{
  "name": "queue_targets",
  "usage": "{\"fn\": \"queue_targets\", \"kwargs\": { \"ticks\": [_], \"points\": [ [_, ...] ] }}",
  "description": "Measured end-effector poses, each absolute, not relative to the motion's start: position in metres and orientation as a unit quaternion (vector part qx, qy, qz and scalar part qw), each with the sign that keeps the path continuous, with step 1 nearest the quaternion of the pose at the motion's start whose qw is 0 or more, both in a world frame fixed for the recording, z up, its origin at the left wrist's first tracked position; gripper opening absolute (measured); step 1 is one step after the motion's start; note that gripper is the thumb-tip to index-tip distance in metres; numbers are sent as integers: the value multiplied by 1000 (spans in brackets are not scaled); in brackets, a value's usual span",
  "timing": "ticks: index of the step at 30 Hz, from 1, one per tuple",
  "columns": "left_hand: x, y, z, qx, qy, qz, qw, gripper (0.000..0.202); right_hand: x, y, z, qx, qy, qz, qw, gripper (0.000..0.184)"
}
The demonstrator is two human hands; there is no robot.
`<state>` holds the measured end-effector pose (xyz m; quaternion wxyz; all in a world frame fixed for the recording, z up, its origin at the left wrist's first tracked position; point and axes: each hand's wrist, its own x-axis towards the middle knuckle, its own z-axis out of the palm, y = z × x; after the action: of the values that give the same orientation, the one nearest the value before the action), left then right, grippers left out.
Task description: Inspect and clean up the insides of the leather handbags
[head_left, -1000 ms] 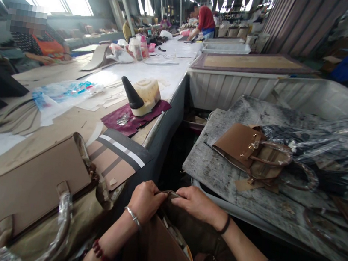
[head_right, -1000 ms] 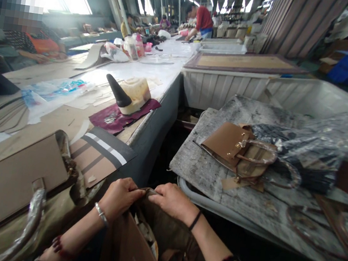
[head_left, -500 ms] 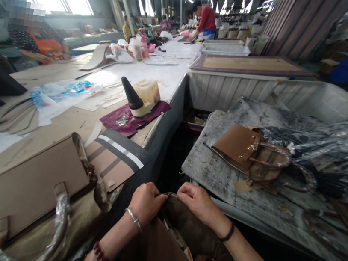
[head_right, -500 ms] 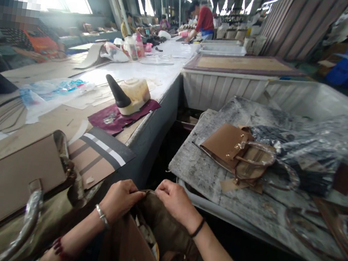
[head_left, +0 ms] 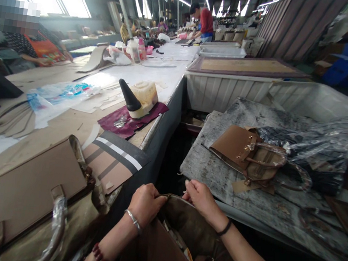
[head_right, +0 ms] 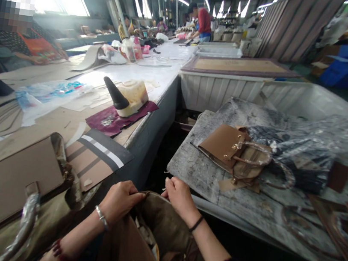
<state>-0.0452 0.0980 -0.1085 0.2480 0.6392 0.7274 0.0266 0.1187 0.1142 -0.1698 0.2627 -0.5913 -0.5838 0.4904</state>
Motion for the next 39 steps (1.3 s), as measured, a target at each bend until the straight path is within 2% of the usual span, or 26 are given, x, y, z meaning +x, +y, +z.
{"fn": "queue_targets", "kwargs": {
  "ticks": [3,6,11,17,23,27,29,34,39],
  "points": [
    [-44,99,-109,641,726,27,247,23,120,112,-163,-527,-625,501,284,25],
    [-43,100,-110,641,727,26,246,22,115,111,-159,-500,-677,472,262,12],
    [-43,99,-110,637,730,18,247,21,106,110,-162,-578,-695,375,206,16],
    [-45,99,-110,632,733,19,253,22,109,110,-170,-621,-668,355,205,19],
    [-48,99,-112,631,732,22,256,19,122,112,-168,-618,-648,384,224,33],
    [-47,100,-112,635,730,19,252,20,123,110,-162,-526,-668,457,262,17],
    [-46,100,-111,635,730,20,252,20,121,110,-160,-504,-677,473,255,10],
    [-47,100,-108,636,728,16,253,22,113,113,-157,-548,-684,439,199,17],
    [-48,100,-107,641,726,12,248,23,105,117,-159,-590,-676,405,176,36]
  ]
}}
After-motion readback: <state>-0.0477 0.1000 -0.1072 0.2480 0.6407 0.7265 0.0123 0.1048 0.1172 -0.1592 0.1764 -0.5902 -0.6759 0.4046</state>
